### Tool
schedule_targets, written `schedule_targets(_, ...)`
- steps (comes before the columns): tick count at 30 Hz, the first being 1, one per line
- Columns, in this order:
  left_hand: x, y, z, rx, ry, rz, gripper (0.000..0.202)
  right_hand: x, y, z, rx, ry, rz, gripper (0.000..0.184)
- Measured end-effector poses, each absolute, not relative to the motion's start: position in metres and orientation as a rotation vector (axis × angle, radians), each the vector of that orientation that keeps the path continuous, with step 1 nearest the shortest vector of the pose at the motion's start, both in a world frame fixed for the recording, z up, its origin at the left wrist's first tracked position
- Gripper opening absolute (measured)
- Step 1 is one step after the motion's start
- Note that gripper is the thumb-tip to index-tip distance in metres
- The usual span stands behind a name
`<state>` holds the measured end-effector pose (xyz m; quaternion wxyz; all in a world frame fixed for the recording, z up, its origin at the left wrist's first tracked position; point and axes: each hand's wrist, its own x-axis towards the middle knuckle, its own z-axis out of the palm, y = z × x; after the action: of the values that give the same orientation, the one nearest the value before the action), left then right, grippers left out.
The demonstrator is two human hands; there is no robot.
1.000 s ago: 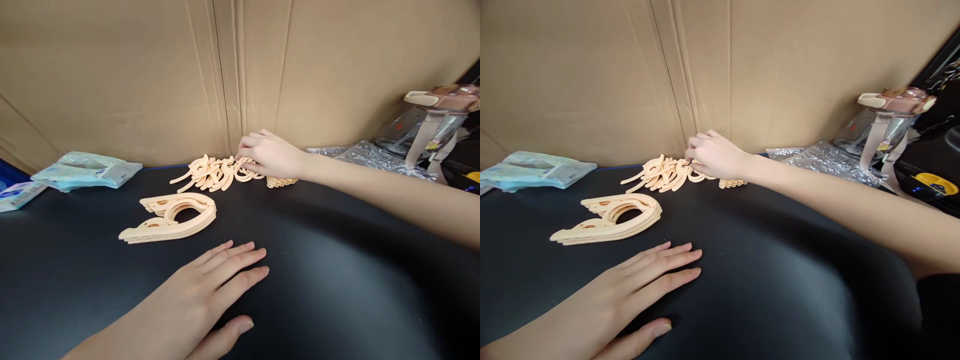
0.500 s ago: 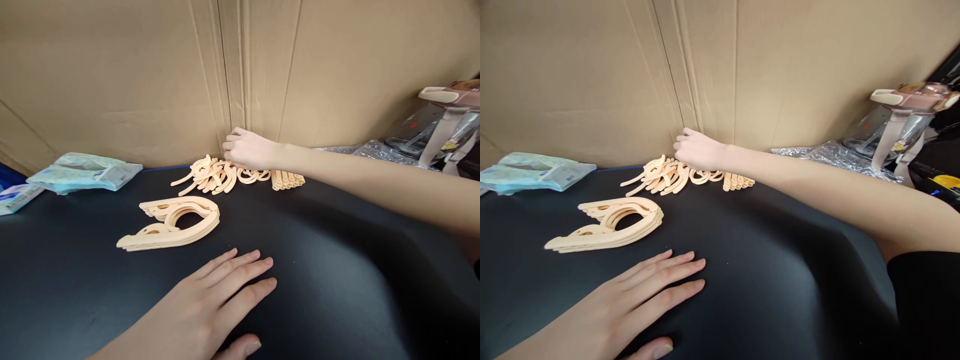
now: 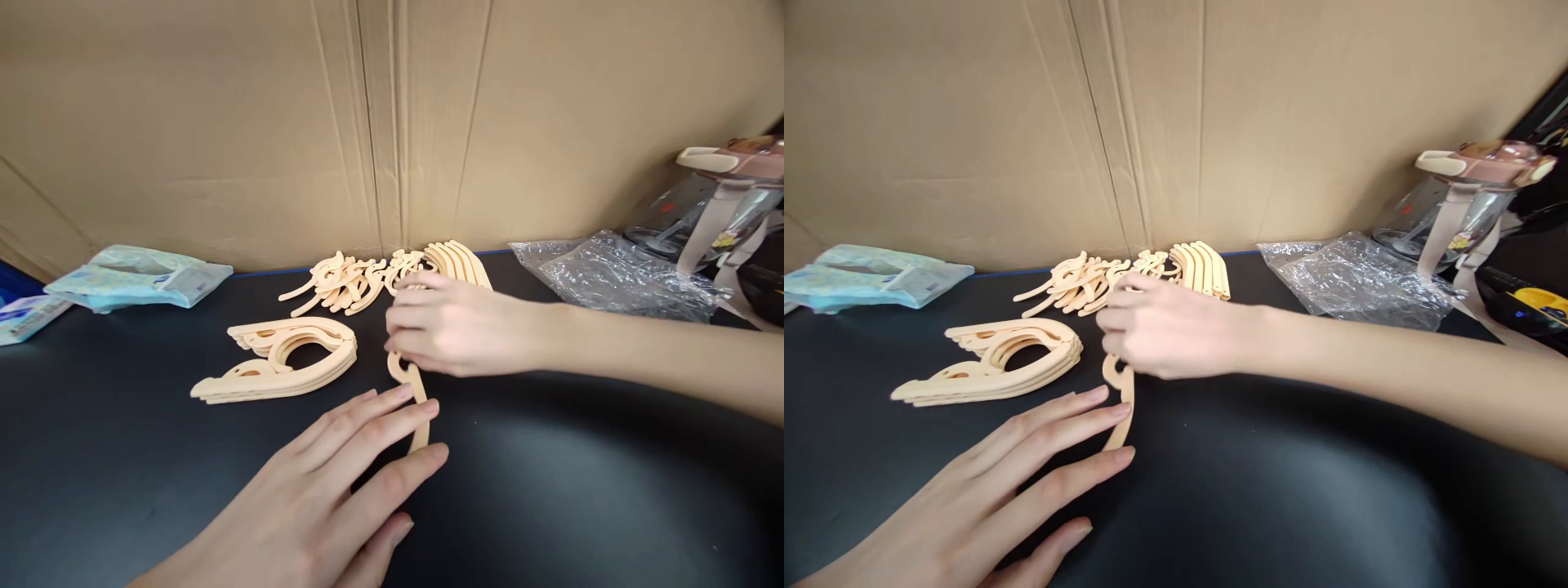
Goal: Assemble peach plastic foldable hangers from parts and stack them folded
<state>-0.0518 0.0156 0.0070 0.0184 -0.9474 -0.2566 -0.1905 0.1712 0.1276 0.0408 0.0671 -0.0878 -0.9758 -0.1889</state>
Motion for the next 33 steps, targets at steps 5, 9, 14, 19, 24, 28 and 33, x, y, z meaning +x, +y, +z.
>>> schedule_targets(5,-0.052,0.018,0.007,-3.02,-0.767,-0.477,0.044,0.176,0.105,0.028,-0.235,-2.952,-0.325,0.028)
schedule_targets(9,-0.054,0.017,0.01,-3.053,-0.816,-0.396,0.046,0.177,0.111,0.033,-0.247,-2.962,-0.152,0.026)
schedule_targets(14,-0.056,0.018,0.01,-3.101,-0.827,-0.4,0.047,0.174,0.16,0.048,-0.464,-2.845,-0.22,0.022)
schedule_targets(19,-0.055,0.017,0.011,-3.101,-0.826,-0.395,0.046,0.162,0.218,0.054,-0.793,-2.819,-0.366,0.024)
schedule_targets(24,-0.053,0.018,0.013,-3.116,-0.791,-0.443,0.045,0.136,0.236,0.048,-0.812,-2.863,-0.385,0.027)
schedule_targets(28,-0.054,0.019,0.013,-3.102,-0.767,-0.442,0.044,0.119,0.238,0.047,-0.812,-2.919,-0.37,0.025)
schedule_targets(33,-0.055,0.018,0.015,-3.09,-0.762,-0.434,0.043,0.111,0.243,0.049,-0.88,-2.951,-0.358,0.025)
